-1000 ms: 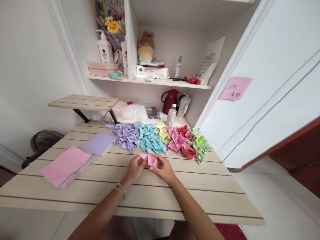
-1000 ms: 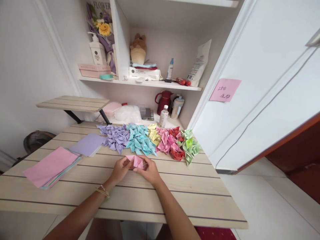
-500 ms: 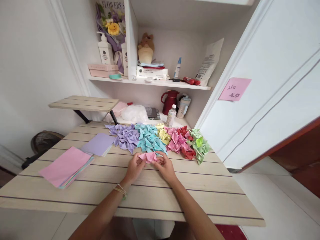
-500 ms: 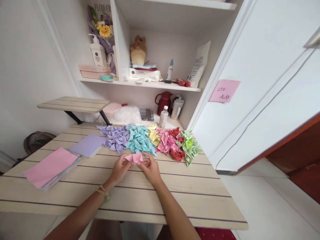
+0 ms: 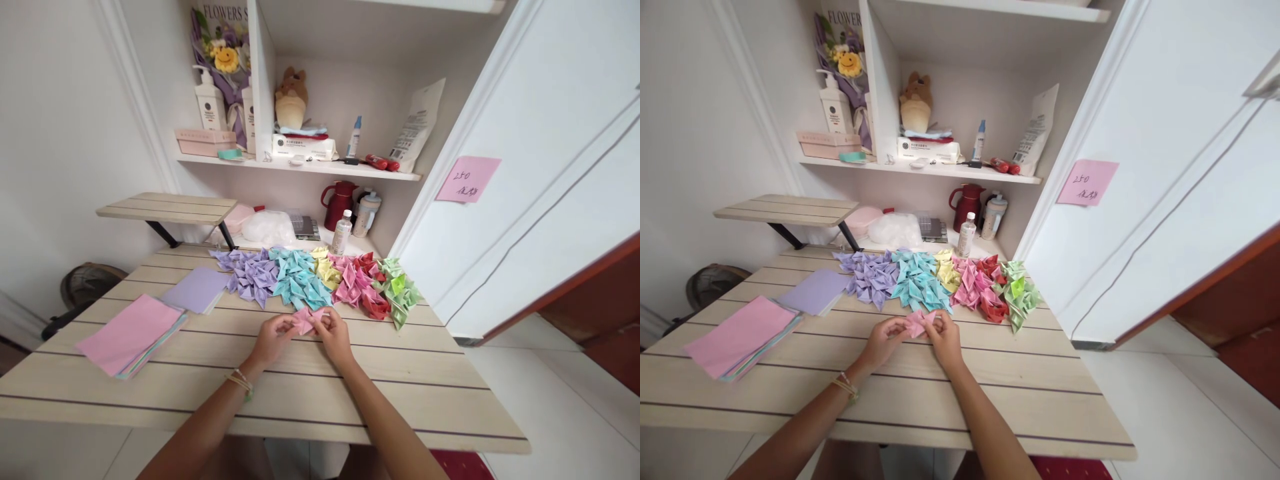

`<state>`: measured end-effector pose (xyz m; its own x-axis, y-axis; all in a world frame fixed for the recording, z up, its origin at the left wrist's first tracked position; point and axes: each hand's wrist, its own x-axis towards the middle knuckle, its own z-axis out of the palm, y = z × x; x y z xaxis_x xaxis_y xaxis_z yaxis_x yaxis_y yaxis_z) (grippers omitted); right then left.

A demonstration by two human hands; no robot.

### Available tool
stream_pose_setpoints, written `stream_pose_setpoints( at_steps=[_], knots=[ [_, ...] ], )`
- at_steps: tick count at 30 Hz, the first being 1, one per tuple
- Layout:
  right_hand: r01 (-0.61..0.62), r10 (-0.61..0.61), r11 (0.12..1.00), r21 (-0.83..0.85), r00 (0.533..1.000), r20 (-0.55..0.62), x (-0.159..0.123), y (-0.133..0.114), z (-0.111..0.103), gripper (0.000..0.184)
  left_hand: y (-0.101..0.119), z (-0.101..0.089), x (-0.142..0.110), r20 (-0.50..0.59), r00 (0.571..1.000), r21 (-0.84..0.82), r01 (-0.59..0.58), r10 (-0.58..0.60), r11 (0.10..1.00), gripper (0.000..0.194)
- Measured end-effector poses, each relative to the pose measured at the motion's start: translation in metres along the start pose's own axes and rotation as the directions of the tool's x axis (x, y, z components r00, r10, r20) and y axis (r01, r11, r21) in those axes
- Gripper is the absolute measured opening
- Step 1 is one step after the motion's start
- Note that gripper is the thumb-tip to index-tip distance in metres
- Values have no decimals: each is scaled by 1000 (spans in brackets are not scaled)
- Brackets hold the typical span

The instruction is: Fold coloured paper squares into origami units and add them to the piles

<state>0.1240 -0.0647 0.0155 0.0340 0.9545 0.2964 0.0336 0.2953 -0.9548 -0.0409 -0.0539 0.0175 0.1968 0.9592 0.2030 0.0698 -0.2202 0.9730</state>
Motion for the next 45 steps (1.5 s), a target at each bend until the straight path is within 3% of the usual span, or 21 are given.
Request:
stream_pose_setpoints(
  at_steps=[6,14,18,21,29,33,36,40,45],
  knots=[
    [34,-33,998,-46,999,21,-1,-6,-1,25,-1,-1,1,-15,1000,-85,15,-16,996,29],
    [67,-66,995,-70,998,22,1,-6,-2,20,3,-1,0,14,999,-156,50,-49,986,16],
    [52,-52,999,-14,998,28,1,2,0,31,5,0,1,5,998,-208,68,-68,976,25],
    [55,-54,998,-14,997,60,1,4,-1,26,4,1,2,-5,996,-241,80,-84,967,31],
    [104,-97,993,-61,988,119,-1,-8,-2,15,4,-2,3,-11,992,-264,120,-128,957,13],
    [107,-97,992,-72,987,127,0,-11,-2,11,4,-3,3,-19,990,-261,132,-142,956,17],
    [82,-75,995,-62,991,107,0,-9,-1,13,3,-3,3,-31,990,-261,128,-141,957,23],
    [6,-4,1000,-17,996,92,0,-6,1,32,2,-2,4,-34,992,-261,110,-123,959,40],
    [-140,129,987,83,983,129,0,-1,0,27,0,-3,5,-22,996,-251,78,-87,965,24]
  ],
)
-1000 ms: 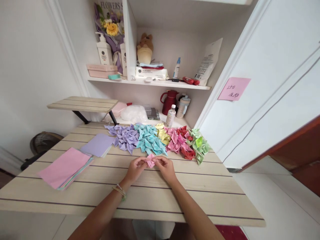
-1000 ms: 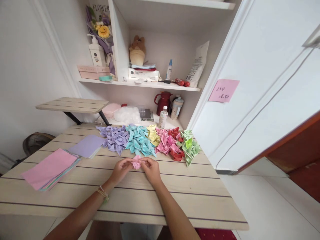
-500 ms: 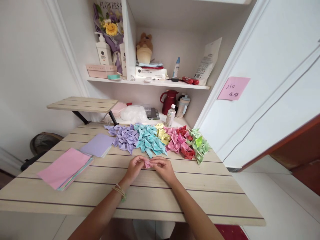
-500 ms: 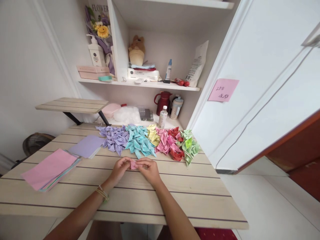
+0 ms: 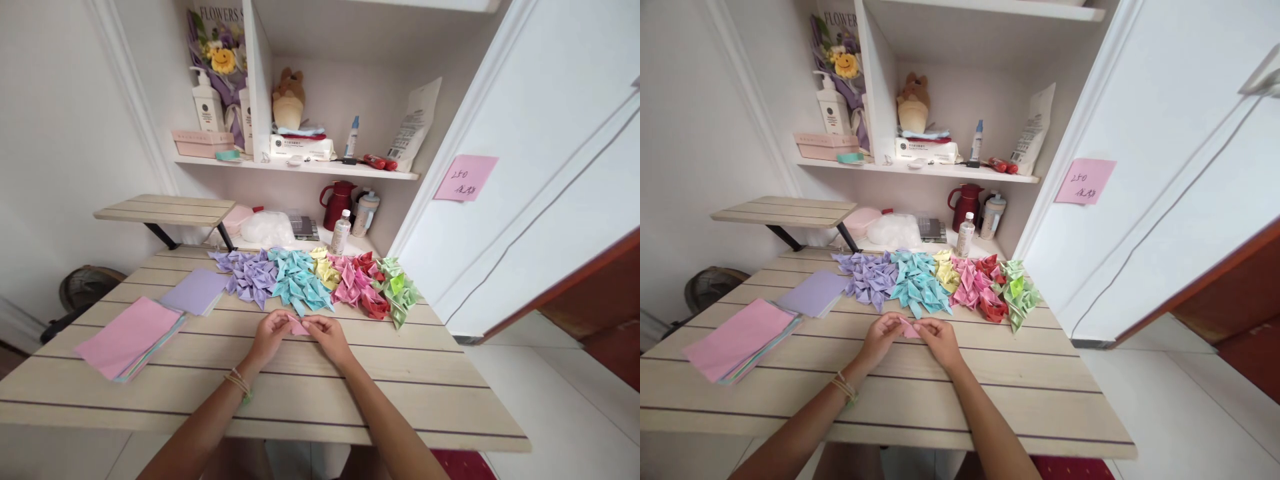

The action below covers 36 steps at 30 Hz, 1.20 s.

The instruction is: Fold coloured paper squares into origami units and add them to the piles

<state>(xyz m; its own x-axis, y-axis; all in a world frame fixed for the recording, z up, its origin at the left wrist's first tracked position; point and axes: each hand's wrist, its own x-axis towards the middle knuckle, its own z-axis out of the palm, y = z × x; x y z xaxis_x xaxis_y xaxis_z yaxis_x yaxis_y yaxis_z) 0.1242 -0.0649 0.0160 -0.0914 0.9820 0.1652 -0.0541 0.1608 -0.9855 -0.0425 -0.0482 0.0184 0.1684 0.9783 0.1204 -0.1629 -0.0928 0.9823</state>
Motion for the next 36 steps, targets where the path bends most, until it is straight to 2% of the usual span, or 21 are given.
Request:
stream_pose_setpoints(
  at_steps=[9,14,18,21,25,28,31,36],
  knots=[
    [-120,109,974,195,992,65,1,5,-1,34,3,2,-3,46,999,27,-24,22,999,28],
    [-124,112,972,200,991,70,1,5,-1,36,2,4,-3,79,997,79,-19,13,997,22],
    [-106,93,982,156,992,84,1,2,-1,37,-2,0,0,61,998,87,-11,6,996,19],
    [-72,63,993,98,994,91,0,1,-1,34,-4,-2,1,48,999,77,4,-8,997,21],
    [3,-3,1000,1,998,70,-2,0,0,28,-1,1,-3,105,994,65,30,-37,997,18],
    [75,-73,994,-82,997,25,-3,1,1,23,2,5,-6,143,988,53,48,-56,997,21],
    [162,-172,973,-166,984,-43,-2,2,2,17,3,6,-6,129,990,44,60,-65,997,25],
    [243,-269,938,-246,960,-79,-2,-1,0,24,1,4,-3,123,989,50,74,-80,996,30]
  ],
)
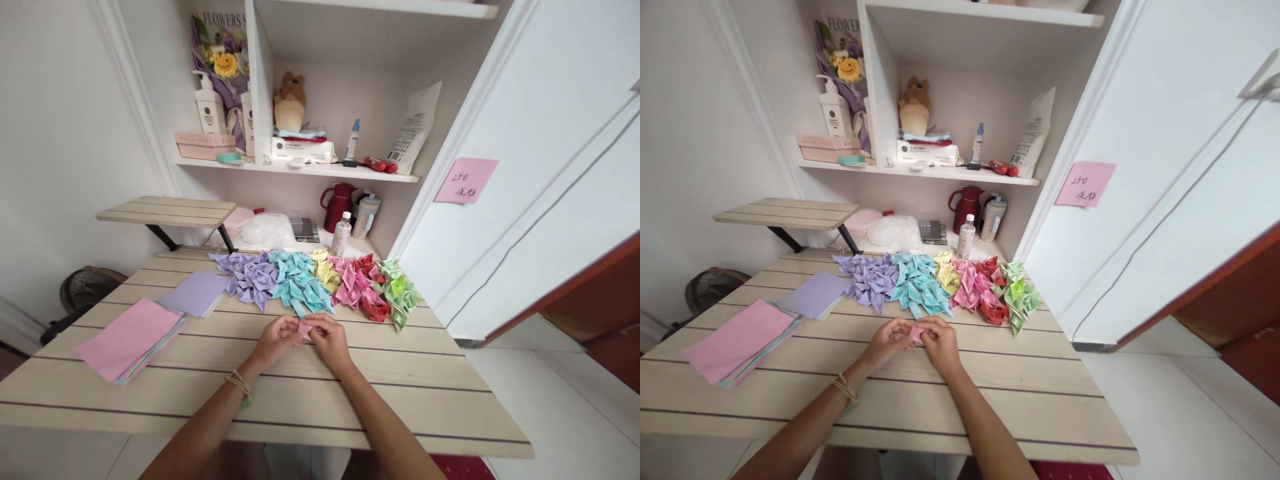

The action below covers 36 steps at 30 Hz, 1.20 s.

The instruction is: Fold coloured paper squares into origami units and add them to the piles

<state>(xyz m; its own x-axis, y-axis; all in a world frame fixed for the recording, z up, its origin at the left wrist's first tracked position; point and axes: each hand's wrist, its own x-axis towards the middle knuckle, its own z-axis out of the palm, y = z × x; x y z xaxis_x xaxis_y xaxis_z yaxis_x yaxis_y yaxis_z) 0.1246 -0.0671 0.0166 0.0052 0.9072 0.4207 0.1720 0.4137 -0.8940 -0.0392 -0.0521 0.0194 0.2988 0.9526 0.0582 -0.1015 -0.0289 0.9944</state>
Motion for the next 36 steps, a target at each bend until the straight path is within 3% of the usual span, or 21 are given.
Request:
stream_pose_setpoints(
  at_steps=[6,9,16,24,30,36],
  knots=[
    [17,-18,1000,18,996,82,0,-8,-2,22,-1,0,0,-21,999,1,-37,37,999,27],
    [-50,47,996,69,998,50,1,-6,0,16,1,1,-2,-23,998,20,-60,60,998,25],
    [-104,103,988,110,995,17,3,5,0,26,2,0,-3,-1,996,71,-86,86,994,27],
    [-11,11,1000,-27,1000,20,3,2,-4,26,5,-2,-5,0,987,220,-156,160,963,34],
    [116,-102,974,-195,991,83,0,-1,-5,19,8,-3,-5,21,956,383,-277,291,881,18],
    [197,-160,932,-303,977,143,-3,-3,-4,10,8,-5,-5,55,937,440,-334,346,833,15]
  ],
)
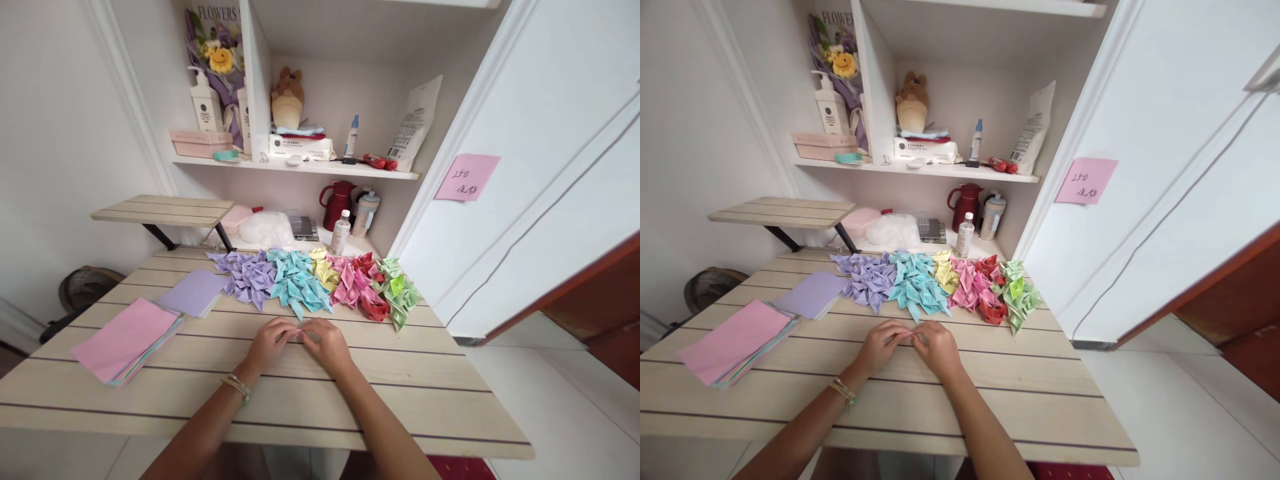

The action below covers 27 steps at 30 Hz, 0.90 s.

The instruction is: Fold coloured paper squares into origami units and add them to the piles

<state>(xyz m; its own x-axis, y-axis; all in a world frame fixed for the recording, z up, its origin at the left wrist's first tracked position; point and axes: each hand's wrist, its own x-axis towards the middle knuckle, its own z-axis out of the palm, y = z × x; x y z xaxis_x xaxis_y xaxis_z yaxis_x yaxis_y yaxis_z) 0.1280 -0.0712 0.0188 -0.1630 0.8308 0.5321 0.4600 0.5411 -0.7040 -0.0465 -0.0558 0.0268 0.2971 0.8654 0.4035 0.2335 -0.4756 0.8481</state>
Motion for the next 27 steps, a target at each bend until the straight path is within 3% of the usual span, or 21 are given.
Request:
stream_pose_setpoints(
  at_steps=[4,12,16,22,27],
  knots=[
    [1,0,1000,-19,1000,17,2,-3,-1,8,2,2,-1,-13,1000,-30,18,-18,999,16],
    [-161,136,970,185,981,138,3,-5,4,6,-2,6,2,-64,984,-172,151,-164,973,20],
    [-202,186,959,201,978,95,4,-8,11,6,-5,6,5,-89,967,-246,209,-237,946,26],
    [-169,172,972,165,985,-4,6,-8,7,8,-5,9,5,-92,958,-293,235,-272,927,27],
    [-112,99,976,184,992,81,4,-7,5,8,-10,10,3,-159,946,-282,229,-281,932,28]
  ],
)
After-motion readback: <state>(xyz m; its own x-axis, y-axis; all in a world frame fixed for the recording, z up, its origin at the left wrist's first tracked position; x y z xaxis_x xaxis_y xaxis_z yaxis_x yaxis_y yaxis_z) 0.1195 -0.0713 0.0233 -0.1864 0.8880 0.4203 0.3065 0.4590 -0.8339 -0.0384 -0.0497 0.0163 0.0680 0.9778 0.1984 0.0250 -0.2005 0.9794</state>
